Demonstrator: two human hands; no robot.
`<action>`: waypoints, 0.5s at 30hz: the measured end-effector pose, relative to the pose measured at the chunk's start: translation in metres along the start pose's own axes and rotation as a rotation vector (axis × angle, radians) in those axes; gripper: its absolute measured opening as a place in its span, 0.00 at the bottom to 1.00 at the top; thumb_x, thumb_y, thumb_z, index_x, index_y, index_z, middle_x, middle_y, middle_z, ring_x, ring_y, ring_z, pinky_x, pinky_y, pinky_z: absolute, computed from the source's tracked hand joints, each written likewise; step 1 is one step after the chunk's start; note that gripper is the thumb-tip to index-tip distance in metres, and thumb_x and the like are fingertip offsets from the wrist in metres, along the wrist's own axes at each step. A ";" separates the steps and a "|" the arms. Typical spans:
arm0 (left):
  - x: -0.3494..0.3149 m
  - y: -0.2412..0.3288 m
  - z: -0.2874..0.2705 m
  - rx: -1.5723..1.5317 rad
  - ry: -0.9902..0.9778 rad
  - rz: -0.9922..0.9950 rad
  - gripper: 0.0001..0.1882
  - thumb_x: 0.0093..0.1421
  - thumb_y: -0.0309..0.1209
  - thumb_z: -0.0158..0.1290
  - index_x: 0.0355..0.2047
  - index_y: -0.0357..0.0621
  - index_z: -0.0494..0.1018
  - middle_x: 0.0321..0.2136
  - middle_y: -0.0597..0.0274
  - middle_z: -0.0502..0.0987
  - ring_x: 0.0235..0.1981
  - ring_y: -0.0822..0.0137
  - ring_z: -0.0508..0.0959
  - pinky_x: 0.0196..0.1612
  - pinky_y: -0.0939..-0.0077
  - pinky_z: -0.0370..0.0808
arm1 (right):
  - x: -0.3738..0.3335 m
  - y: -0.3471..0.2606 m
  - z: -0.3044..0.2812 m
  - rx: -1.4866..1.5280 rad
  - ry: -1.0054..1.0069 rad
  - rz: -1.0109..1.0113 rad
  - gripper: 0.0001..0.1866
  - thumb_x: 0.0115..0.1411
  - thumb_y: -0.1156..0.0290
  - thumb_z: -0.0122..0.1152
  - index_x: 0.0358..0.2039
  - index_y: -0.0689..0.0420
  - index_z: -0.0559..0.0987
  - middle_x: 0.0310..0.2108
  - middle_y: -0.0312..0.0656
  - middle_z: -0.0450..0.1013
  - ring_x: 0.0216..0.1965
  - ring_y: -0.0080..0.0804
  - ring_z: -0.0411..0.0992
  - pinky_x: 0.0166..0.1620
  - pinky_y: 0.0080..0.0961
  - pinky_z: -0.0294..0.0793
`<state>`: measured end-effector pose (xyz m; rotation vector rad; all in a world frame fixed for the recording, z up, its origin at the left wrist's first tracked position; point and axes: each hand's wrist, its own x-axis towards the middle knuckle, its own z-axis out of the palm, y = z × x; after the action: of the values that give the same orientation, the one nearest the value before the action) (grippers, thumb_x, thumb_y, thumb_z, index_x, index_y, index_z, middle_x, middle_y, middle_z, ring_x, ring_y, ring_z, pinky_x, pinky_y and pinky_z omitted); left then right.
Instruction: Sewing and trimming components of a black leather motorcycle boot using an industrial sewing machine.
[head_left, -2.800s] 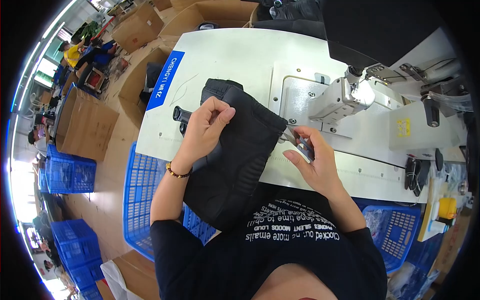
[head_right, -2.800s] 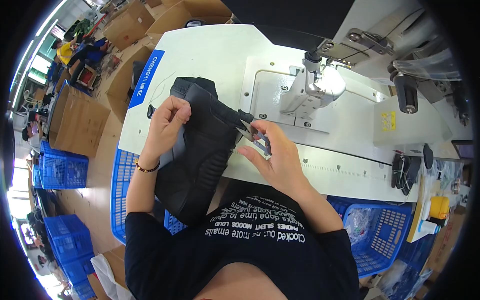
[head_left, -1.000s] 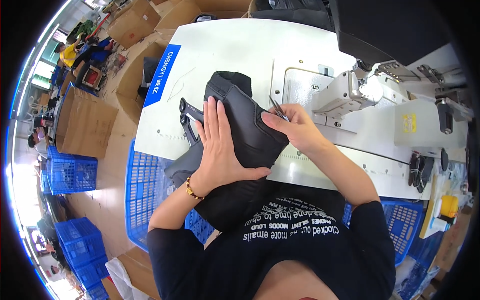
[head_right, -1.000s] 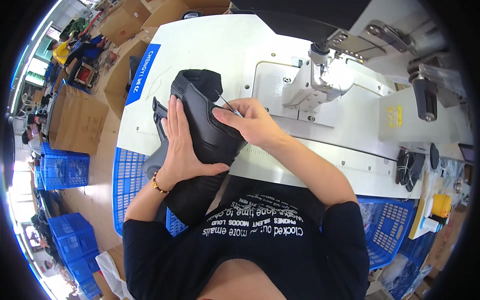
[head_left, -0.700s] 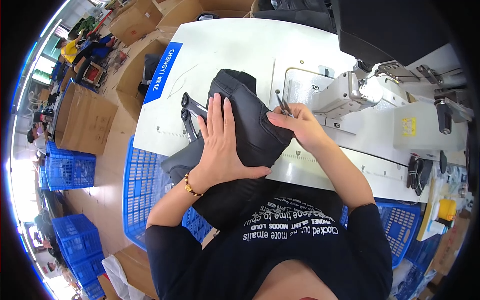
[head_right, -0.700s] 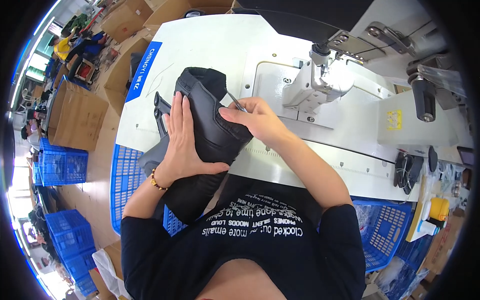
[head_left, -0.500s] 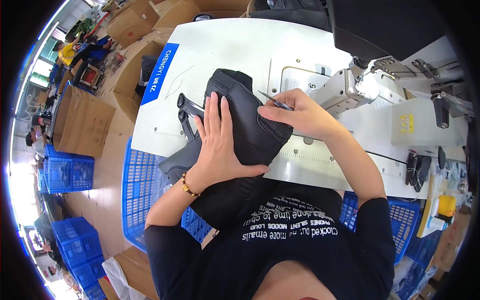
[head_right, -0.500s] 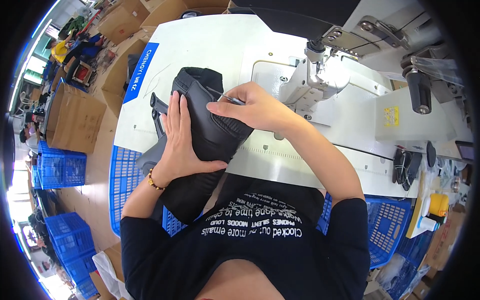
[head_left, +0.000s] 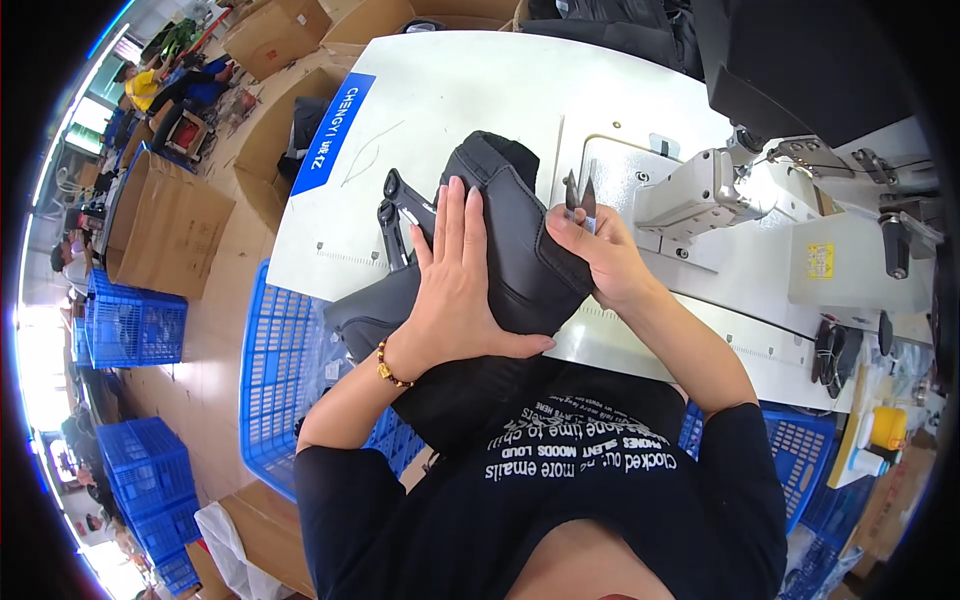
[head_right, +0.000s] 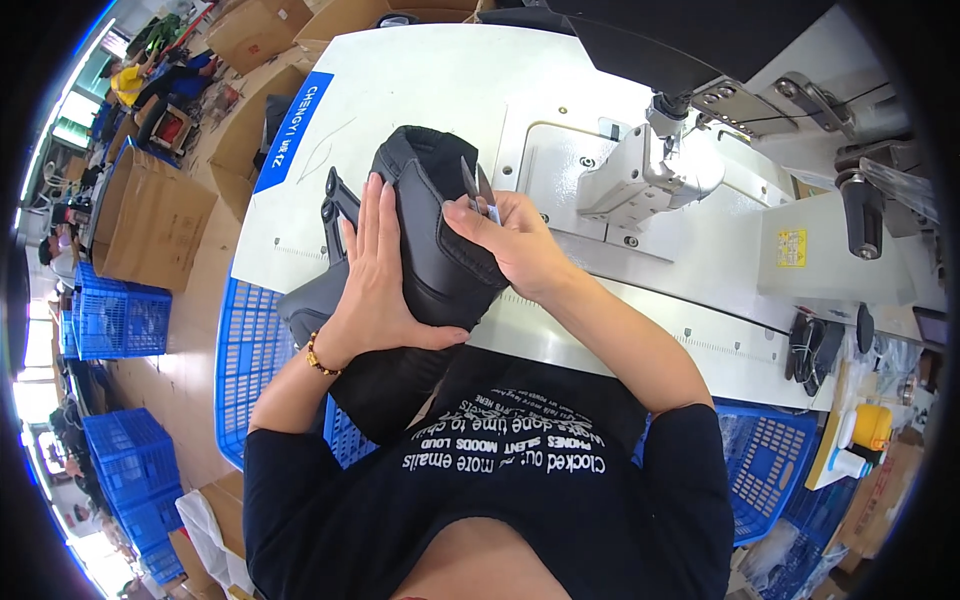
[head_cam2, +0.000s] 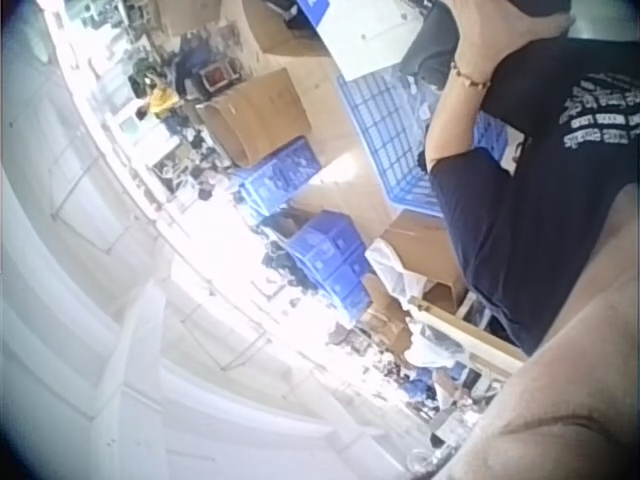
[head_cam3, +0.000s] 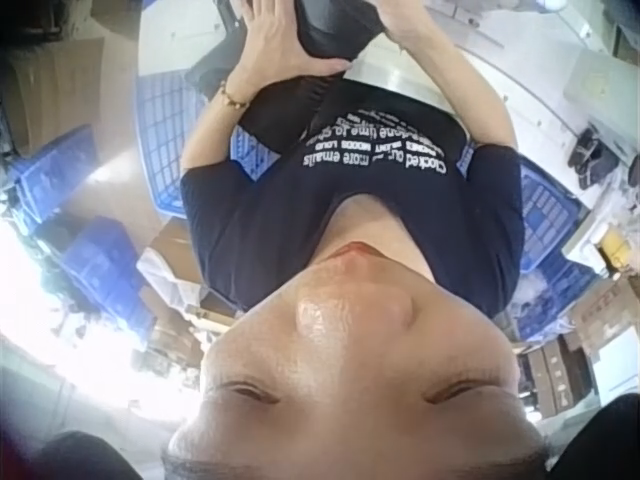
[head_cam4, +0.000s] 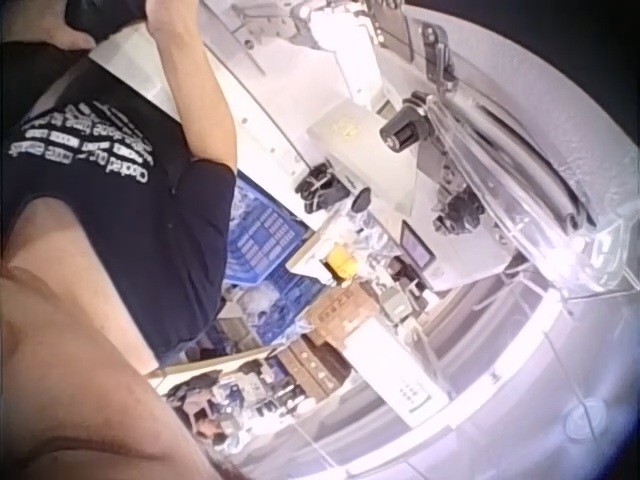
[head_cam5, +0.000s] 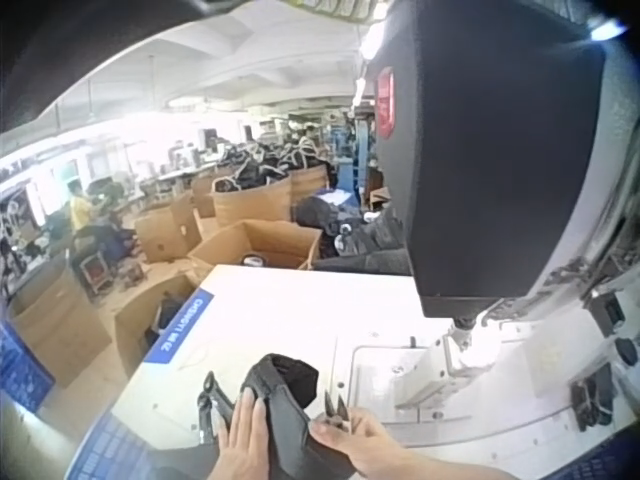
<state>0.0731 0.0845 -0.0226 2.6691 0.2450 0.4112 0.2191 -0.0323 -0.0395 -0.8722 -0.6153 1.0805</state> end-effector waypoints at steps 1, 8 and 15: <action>0.000 0.001 0.001 0.006 0.008 -0.002 0.70 0.23 0.57 0.63 0.55 0.22 0.36 0.56 0.28 0.38 0.59 0.38 0.38 0.51 0.33 0.36 | 0.000 -0.002 0.000 -0.003 0.002 0.000 0.11 0.55 0.66 0.56 0.30 0.62 0.75 0.26 0.31 0.71 0.26 0.13 0.66 0.30 0.12 0.64; 0.000 0.001 -0.001 0.038 -0.001 0.016 0.70 0.24 0.56 0.64 0.55 0.24 0.36 0.56 0.29 0.38 0.59 0.38 0.38 0.51 0.33 0.37 | -0.005 -0.053 -0.005 -0.721 -0.005 0.212 0.12 0.53 0.63 0.58 0.29 0.61 0.78 0.16 0.27 0.65 0.16 0.11 0.58 0.19 0.11 0.57; 0.001 0.000 -0.001 0.031 -0.019 -0.021 0.70 0.24 0.56 0.64 0.56 0.26 0.36 0.57 0.32 0.37 0.59 0.39 0.37 0.50 0.32 0.37 | -0.022 -0.062 0.007 -0.652 -0.003 0.399 0.15 0.52 0.62 0.58 0.28 0.65 0.75 0.11 0.27 0.59 0.11 0.12 0.53 0.15 0.13 0.49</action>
<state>0.0743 0.0851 -0.0218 2.6968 0.2753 0.3779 0.2359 -0.0638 0.0167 -1.6092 -0.8372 1.2537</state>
